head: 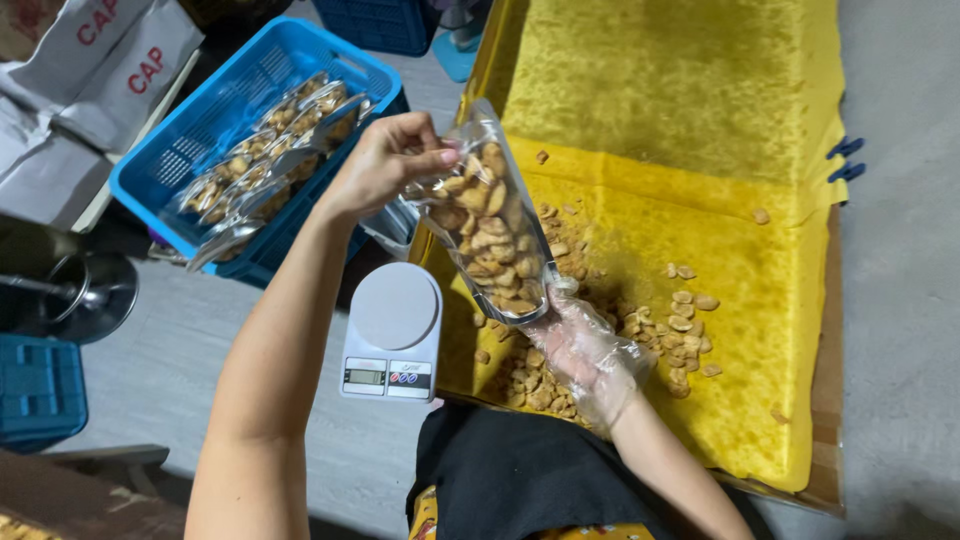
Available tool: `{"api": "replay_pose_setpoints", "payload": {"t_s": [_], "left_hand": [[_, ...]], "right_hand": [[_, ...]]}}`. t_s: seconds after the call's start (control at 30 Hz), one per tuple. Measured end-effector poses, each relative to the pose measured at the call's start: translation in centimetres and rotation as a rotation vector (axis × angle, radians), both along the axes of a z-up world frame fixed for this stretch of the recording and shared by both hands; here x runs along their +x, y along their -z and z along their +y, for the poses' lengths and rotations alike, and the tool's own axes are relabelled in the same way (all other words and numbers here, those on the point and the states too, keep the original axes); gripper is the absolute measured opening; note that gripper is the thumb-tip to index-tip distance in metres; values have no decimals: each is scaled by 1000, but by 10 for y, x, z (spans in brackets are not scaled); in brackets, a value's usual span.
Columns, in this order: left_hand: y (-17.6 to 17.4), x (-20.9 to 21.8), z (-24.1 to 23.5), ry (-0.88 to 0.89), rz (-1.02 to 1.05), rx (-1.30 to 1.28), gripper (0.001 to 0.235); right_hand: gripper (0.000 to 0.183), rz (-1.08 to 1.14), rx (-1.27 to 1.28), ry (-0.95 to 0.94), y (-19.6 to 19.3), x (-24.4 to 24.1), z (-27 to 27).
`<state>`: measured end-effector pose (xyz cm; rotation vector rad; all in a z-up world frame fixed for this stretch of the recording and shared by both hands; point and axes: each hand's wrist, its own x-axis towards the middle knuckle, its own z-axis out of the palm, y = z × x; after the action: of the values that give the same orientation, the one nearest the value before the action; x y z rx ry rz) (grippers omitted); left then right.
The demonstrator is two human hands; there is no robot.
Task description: The person, wearing gloves, scoops fried garlic or nuts from a large tray into plastic bags, weighs the bags on a digital scale, and places the filled bags into a blue crate.
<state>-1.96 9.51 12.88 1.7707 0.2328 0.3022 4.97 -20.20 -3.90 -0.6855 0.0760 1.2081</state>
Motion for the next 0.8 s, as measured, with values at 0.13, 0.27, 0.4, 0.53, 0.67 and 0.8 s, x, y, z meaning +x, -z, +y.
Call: {"api": "replay_pose_setpoints", "payload": {"t_s": [0.13,0.27,0.4,0.53,0.67,0.8], "left_hand": [[-10,28,-38,45,11,193,24],[-20,22,-68,305,-324,85,92],[22,23,-119,-23,-347,-68,147],[59,37,-148,-313,-228,0,141],[68,37,-143,-350,-144,251,129],[69,23,-142,-288,-285,215,147]], "right_hand": [[44,171,148,121,1,4,-13],[45,213,236,193,2,13,-4],[42,194,392,227,9,20,5],[34,155,464,334,16,13,17],[36,169,410,338,19,14,18],[39,169,363,280,23,14,10]]}}
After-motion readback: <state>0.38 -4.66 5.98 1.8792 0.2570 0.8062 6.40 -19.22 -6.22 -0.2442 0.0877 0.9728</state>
